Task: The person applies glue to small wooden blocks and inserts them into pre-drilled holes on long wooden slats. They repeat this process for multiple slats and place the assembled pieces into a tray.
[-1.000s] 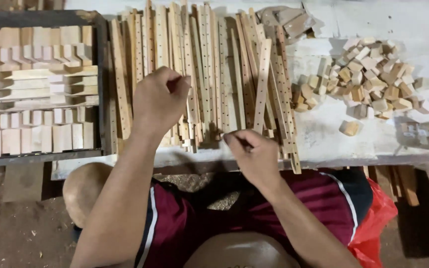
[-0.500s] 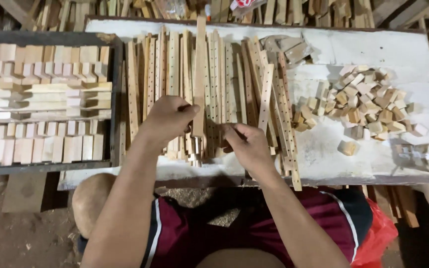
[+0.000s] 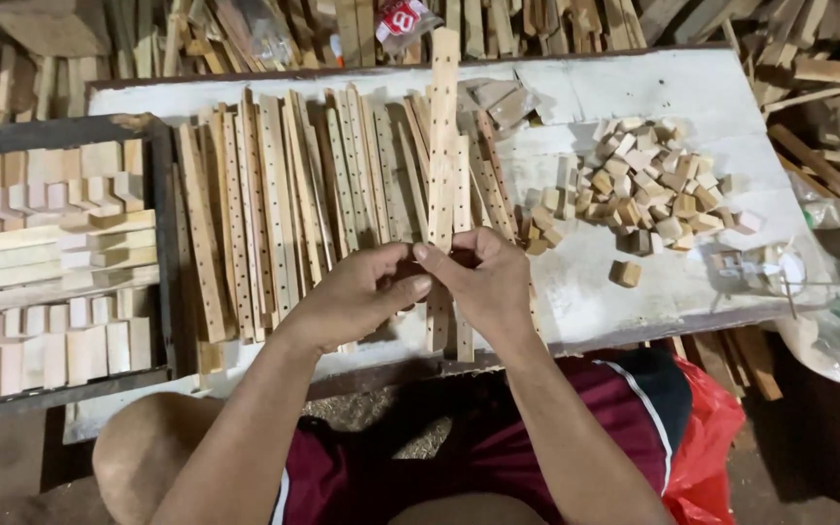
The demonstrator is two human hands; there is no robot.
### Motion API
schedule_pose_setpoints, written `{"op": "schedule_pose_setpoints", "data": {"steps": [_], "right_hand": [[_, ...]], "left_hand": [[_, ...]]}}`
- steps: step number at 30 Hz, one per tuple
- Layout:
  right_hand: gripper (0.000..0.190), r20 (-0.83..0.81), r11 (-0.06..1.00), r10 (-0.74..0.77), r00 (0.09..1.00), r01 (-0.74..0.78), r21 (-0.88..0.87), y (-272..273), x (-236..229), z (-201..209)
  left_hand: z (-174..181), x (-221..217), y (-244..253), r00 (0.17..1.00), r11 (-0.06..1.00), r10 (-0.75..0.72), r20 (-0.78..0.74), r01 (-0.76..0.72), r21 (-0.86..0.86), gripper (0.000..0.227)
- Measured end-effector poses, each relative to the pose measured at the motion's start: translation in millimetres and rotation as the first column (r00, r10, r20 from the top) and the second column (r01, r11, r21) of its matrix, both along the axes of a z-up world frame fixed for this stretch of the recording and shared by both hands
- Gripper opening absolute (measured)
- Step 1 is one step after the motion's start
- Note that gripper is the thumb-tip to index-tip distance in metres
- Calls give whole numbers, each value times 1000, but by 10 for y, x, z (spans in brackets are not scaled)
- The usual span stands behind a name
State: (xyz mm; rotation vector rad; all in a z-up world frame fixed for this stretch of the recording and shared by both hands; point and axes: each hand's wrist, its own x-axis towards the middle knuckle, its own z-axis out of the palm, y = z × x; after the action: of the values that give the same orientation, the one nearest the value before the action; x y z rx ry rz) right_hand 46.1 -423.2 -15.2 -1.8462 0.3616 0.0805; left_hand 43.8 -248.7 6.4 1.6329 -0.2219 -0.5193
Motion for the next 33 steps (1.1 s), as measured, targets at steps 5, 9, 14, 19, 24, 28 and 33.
{"op": "schedule_pose_setpoints", "data": {"steps": [5,9,14,19,24,28,33], "right_hand": [[45,-33,986,-49,998,43,-162,-103,-106,-101],[44,133,934,-122,984,159,-319,-444,-166,-238],[49,-116,886,-87,989,24,-464,-568,-318,-502],[46,-191,874,-24,981,-72,-481,-383,-310,-666],[40,-72,851,-6,997,-33,-524,-459,-286,-742],[43,60,914,25,998,1,-405,-191,-242,-546],[47,-103,917,316,943,-332,-222,376,-213,-418]], "left_hand": [[-217,-26,0,999,984,-2,37,-5,177,50],[-9,12,53,987,910,126,100,-155,385,48],[185,-37,125,938,829,250,238,-335,448,40],[-163,117,394,884,745,322,338,-457,486,43],[-319,208,637,861,619,278,425,-499,607,42],[-340,178,583,864,556,243,440,-496,667,40],[-282,85,332,910,572,237,339,-413,709,50]]}}
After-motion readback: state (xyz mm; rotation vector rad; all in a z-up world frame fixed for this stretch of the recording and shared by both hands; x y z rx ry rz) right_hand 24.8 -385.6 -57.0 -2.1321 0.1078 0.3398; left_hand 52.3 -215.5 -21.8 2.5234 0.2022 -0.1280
